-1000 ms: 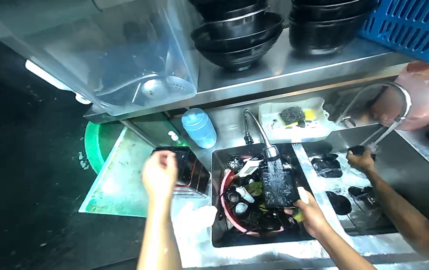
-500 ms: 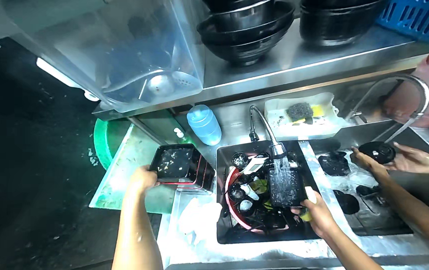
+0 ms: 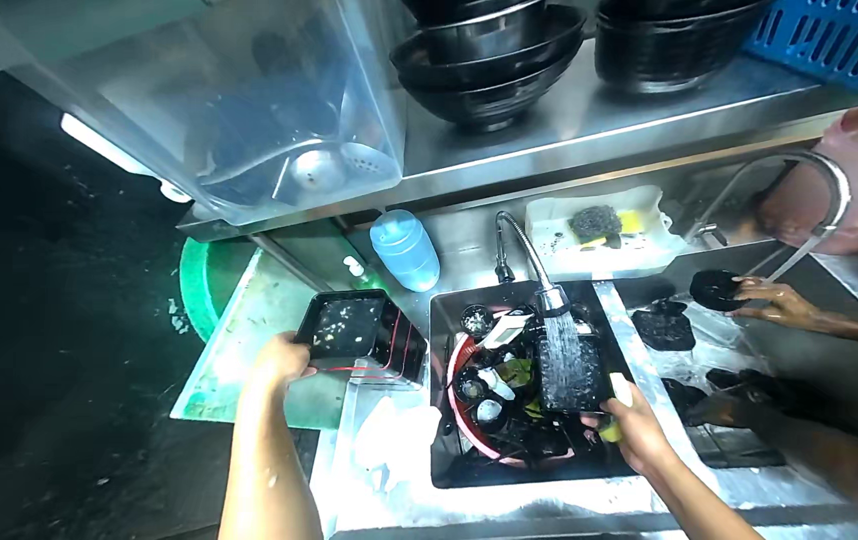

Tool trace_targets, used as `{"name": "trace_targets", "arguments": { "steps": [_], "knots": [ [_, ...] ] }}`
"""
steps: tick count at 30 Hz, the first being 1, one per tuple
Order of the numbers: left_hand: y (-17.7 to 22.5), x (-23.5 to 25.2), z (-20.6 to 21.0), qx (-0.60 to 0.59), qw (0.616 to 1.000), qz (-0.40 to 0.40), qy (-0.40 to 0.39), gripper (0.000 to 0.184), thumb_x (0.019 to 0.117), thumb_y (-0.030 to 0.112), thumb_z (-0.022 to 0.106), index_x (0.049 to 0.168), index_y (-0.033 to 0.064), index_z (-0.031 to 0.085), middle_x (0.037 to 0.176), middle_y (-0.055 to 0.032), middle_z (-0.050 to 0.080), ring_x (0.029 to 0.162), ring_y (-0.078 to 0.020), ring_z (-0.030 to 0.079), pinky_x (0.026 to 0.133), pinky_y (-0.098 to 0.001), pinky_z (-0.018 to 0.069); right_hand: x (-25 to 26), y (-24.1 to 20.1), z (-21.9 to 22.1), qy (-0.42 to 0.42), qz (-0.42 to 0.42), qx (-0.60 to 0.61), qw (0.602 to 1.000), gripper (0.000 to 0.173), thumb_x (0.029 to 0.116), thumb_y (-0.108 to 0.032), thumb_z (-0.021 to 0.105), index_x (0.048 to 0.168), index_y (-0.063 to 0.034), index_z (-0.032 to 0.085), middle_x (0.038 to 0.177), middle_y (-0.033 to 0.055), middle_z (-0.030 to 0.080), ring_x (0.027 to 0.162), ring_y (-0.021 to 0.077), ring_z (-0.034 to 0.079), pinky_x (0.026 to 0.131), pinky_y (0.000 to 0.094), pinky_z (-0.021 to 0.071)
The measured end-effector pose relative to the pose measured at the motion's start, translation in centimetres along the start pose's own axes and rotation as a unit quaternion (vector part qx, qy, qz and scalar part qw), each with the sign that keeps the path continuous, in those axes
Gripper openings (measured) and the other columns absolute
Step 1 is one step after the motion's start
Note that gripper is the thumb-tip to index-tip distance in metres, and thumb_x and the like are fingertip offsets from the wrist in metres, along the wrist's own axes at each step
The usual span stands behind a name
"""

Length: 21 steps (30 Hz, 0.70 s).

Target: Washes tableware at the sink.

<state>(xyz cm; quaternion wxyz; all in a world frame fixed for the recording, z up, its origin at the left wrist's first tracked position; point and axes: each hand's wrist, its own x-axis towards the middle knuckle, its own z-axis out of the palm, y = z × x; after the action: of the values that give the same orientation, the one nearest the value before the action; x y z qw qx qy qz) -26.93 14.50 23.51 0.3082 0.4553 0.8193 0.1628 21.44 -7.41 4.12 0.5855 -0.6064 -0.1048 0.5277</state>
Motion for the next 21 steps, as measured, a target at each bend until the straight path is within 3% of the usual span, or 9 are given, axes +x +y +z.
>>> {"name": "trace_targets", "arguments": {
  "steps": [5, 7, 9, 11, 13, 14, 16, 19, 21],
  "knots": [
    [-1.2, 0.5, 1.0, -0.03, 0.999, 0.012, 0.04, 0.032, 0.1062, 0.018, 0.047, 0.133, 0.0041, 0.058, 0.101, -0.0223, 0.067, 0.075, -0.0275, 0.068, 0.07, -0.0463, 0.0594, 0.0, 0.1, 0.1, 0.0, 0.004, 0.003, 1.0, 0.061, 0.0891, 0.007, 0.052, 0.147, -0.0076, 0.037, 0.118, 0.024, 0.062, 0.075, 0.0369, 0.072, 0.059, 0.0519, 0.0641],
    [-1.6, -0.7, 1.1, -0.035, 0.995, 0.038, 0.088, 0.039, 0.108, 0.031, 0.051, 0.135, 0.0047, 0.059, 0.113, -0.0253, 0.067, 0.094, -0.0364, 0.069, 0.083, -0.0569, 0.0568, 0.0, 0.0, 0.1, -0.008, 0.007, 0.008, 1.0, 0.062, 0.0893, 0.007, 0.052, 0.147, -0.008, 0.037, 0.119, 0.0242, 0.062, 0.077, 0.0372, 0.072, 0.06, 0.0518, 0.0642],
    [-1.5, -3.9, 1.2, -0.017, 0.976, 0.119, 0.18, 0.046, 0.1068, 0.033, 0.052, 0.137, -0.0009, 0.057, 0.127, -0.0298, 0.062, 0.118, -0.0459, 0.061, 0.1, -0.0668, 0.0462, 0.0, -0.2, 0.3, -0.012, 0.008, 0.015, 1.0, 0.063, 0.0892, 0.008, 0.052, 0.148, -0.0081, 0.036, 0.12, 0.0241, 0.062, 0.079, 0.0376, 0.072, 0.061, 0.0522, 0.0644],
    [-0.5, -8.3, 2.6, -0.051, 0.934, 0.224, 0.274, 0.043, 0.1064, 0.025, 0.049, 0.135, -0.0058, 0.055, 0.13, -0.0287, 0.06, 0.121, -0.0376, 0.061, 0.103, -0.0538, 0.0489, -0.1, -0.5, 0.2, -0.013, 0.004, 0.019, 1.0, 0.064, 0.0882, 0.008, 0.053, 0.148, -0.008, 0.037, 0.121, 0.0241, 0.062, 0.081, 0.0383, 0.072, 0.062, 0.0531, 0.0646],
    [0.6, -11.8, 6.1, -0.138, 0.877, 0.341, 0.308, 0.034, 0.1042, 0.017, 0.048, 0.122, -0.0104, 0.058, 0.115, -0.0254, 0.064, 0.101, -0.0247, 0.064, 0.088, -0.0382, 0.0539, -0.1, -0.7, 0.2, -0.016, 0.002, 0.016, 1.0, 0.064, 0.0878, 0.009, 0.053, 0.148, -0.0082, 0.038, 0.123, 0.0237, 0.061, 0.083, 0.0384, 0.072, 0.063, 0.0534, 0.0647],
    [1.0, -13.0, 8.5, -0.176, 0.866, 0.382, 0.271, 0.032, 0.1024, 0.014, 0.048, 0.118, -0.0114, 0.059, 0.108, -0.0225, 0.065, 0.094, -0.0201, 0.065, 0.083, -0.035, 0.0557, -0.1, -0.8, 0.3, -0.018, 0.003, 0.012, 1.0, 0.063, 0.0882, 0.008, 0.053, 0.148, -0.0083, 0.039, 0.124, 0.0235, 0.062, 0.083, 0.0385, 0.072, 0.064, 0.0535, 0.0648],
    [1.8, -14.8, 14.5, -0.215, 0.896, 0.374, 0.108, 0.028, 0.1011, 0.01, 0.051, 0.117, -0.0102, 0.061, 0.105, -0.0196, 0.068, 0.089, -0.0206, 0.069, 0.079, -0.0387, 0.0595, -0.1, -0.9, 0.4, -0.026, 0.004, 0.002, 1.0, 0.062, 0.0888, 0.008, 0.052, 0.147, -0.0082, 0.039, 0.124, 0.0231, 0.062, 0.082, 0.0377, 0.073, 0.064, 0.0523, 0.0648],
    [2.3, -15.7, 23.8, -0.14, 0.945, 0.241, -0.173, 0.038, 0.1032, 0.021, 0.056, 0.136, 0.0013, 0.057, 0.119, -0.0162, 0.069, 0.1, -0.0251, 0.071, 0.088, -0.0456, 0.0606, -0.2, -0.8, 0.8, -0.026, 0.004, 0.004, 1.0, 0.061, 0.0888, 0.008, 0.051, 0.147, -0.0072, 0.039, 0.123, 0.0234, 0.062, 0.079, 0.0374, 0.072, 0.062, 0.0523, 0.0648],
    [2.4, -16.1, 28.6, -0.08, 0.94, 0.193, -0.268, 0.055, 0.1024, 0.034, 0.06, 0.148, 0.0059, 0.048, 0.127, -0.0171, 0.066, 0.111, -0.0278, 0.068, 0.097, -0.0487, 0.0566, -0.5, -0.9, 1.0, -0.023, 0.007, -0.003, 1.0, 0.061, 0.0891, 0.008, 0.052, 0.147, -0.0074, 0.039, 0.121, 0.0238, 0.062, 0.076, 0.0373, 0.072, 0.06, 0.052, 0.0645]
  ]
}}
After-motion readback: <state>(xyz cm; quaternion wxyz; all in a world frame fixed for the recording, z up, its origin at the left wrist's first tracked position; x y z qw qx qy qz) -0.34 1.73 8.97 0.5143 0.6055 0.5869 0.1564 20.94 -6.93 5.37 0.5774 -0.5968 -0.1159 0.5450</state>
